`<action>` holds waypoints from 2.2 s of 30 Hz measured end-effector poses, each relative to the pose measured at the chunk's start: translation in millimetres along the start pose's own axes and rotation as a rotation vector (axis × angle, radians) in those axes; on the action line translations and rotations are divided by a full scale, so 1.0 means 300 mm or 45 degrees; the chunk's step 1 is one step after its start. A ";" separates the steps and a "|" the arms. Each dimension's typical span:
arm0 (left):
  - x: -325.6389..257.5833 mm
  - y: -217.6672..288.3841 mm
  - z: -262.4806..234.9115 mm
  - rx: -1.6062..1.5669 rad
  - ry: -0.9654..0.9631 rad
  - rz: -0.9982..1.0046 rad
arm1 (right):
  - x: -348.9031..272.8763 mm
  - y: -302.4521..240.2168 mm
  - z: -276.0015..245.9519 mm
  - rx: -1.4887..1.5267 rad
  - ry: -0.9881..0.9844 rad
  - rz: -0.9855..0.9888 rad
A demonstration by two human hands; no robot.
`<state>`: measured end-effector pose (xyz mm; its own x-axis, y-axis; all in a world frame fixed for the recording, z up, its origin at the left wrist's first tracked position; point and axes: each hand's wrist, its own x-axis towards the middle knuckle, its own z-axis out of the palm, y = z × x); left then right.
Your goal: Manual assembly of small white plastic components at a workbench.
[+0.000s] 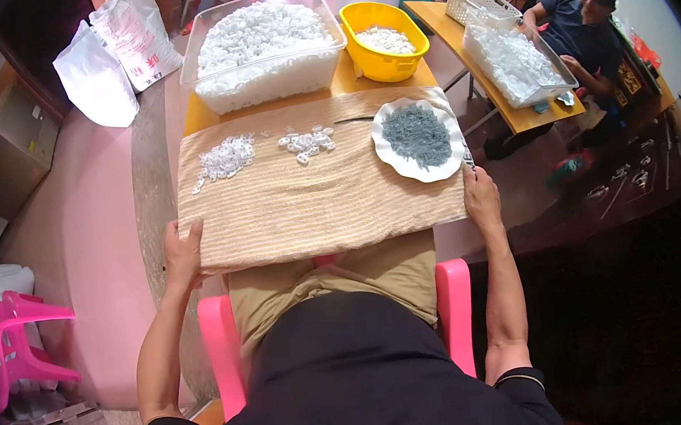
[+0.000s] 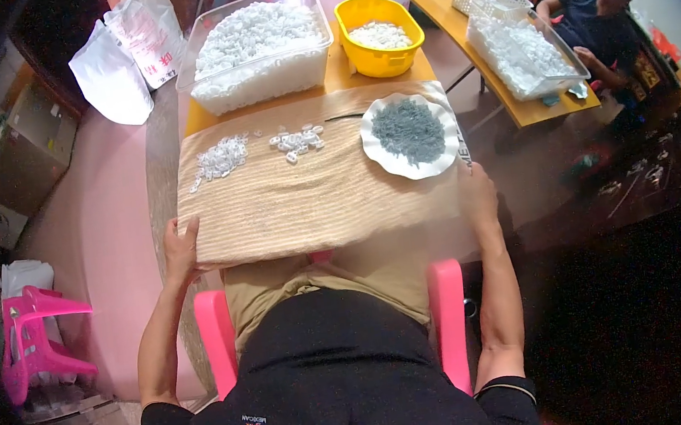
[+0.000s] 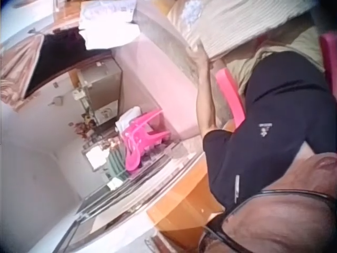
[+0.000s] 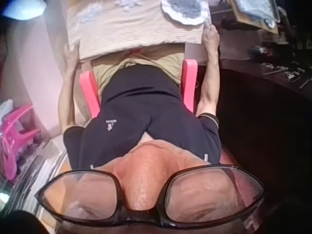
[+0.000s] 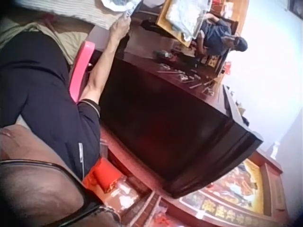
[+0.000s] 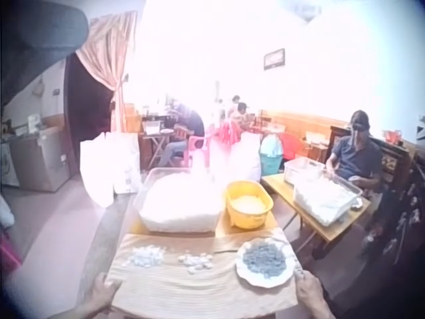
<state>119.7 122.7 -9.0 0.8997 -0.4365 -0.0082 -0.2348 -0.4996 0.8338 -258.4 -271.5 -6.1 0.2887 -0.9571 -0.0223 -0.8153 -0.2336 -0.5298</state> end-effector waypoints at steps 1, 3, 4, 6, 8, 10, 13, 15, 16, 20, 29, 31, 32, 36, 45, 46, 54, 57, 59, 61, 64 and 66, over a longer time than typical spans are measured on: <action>-0.004 0.015 -0.003 0.010 0.005 0.014 | 0.000 0.002 -0.002 0.003 0.010 -0.007; 0.003 -0.001 -0.003 0.022 0.009 0.018 | 0.001 0.001 -0.001 0.002 0.010 -0.013; 0.016 -0.035 -0.001 0.019 0.008 0.034 | 0.000 -0.001 0.002 0.015 0.018 -0.020; 0.021 -0.055 0.001 0.017 0.006 0.048 | -0.003 -0.004 0.002 0.027 0.024 -0.027; 0.015 -0.038 0.005 0.014 0.014 0.038 | -0.004 -0.007 -0.003 0.042 0.040 -0.056; 0.021 -0.057 0.000 0.013 0.009 0.044 | -0.005 -0.017 -0.009 0.065 0.032 -0.062; 0.017 -0.037 -0.005 0.006 -0.009 0.064 | 0.002 -0.015 -0.008 0.072 0.019 -0.061; 0.009 -0.008 -0.007 0.004 -0.019 0.072 | 0.007 -0.018 -0.005 0.057 0.006 -0.057; 0.006 0.003 -0.008 0.014 -0.017 0.061 | 0.004 -0.024 -0.009 0.087 0.007 -0.061; 0.009 0.000 -0.014 0.055 -0.002 0.093 | 0.000 -0.036 -0.015 0.108 0.013 -0.089; 0.011 -0.005 -0.017 0.084 0.015 0.057 | -0.005 -0.051 -0.023 0.114 -0.021 -0.069; 0.007 0.004 -0.017 0.081 0.007 0.032 | -0.005 -0.052 -0.022 0.095 -0.024 -0.038; 0.006 0.007 -0.018 0.078 -0.001 0.010 | -0.004 -0.050 -0.021 0.085 -0.023 -0.047; 0.010 0.010 -0.017 0.075 -0.007 0.024 | -0.004 -0.033 -0.017 0.060 -0.017 -0.072; 0.011 0.024 -0.021 0.072 -0.019 0.007 | -0.014 -0.023 -0.024 0.133 -0.006 -0.104; 0.012 0.032 -0.023 0.068 -0.041 -0.006 | -0.004 0.000 -0.022 0.131 -0.003 -0.101; 0.049 0.021 -0.035 -0.063 -0.111 -0.087 | 0.036 -0.058 -0.074 -0.070 -0.085 -0.215; 0.066 -0.029 -0.045 -0.155 -0.069 -0.068 | 0.026 -0.096 -0.072 -0.311 0.294 -0.396; 0.071 0.041 -0.051 0.100 0.002 -0.060 | 0.024 -0.162 -0.074 -0.278 0.348 -0.407; 0.072 0.059 -0.062 0.185 0.008 0.004 | 0.001 -0.283 -0.078 -0.326 0.402 -0.583; 0.052 0.139 -0.056 0.444 0.083 0.298 | 0.001 -0.406 -0.064 -0.158 0.354 -0.779; 0.031 0.213 -0.030 0.615 0.154 0.520 | -0.002 -0.472 -0.027 0.067 0.225 -0.929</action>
<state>116.4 93.5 49.3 0.7311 -0.5896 0.3434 -0.6814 -0.6040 0.4135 -147.3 -239.4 75.7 0.6582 -0.5767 0.4838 -0.4216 -0.8149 -0.3978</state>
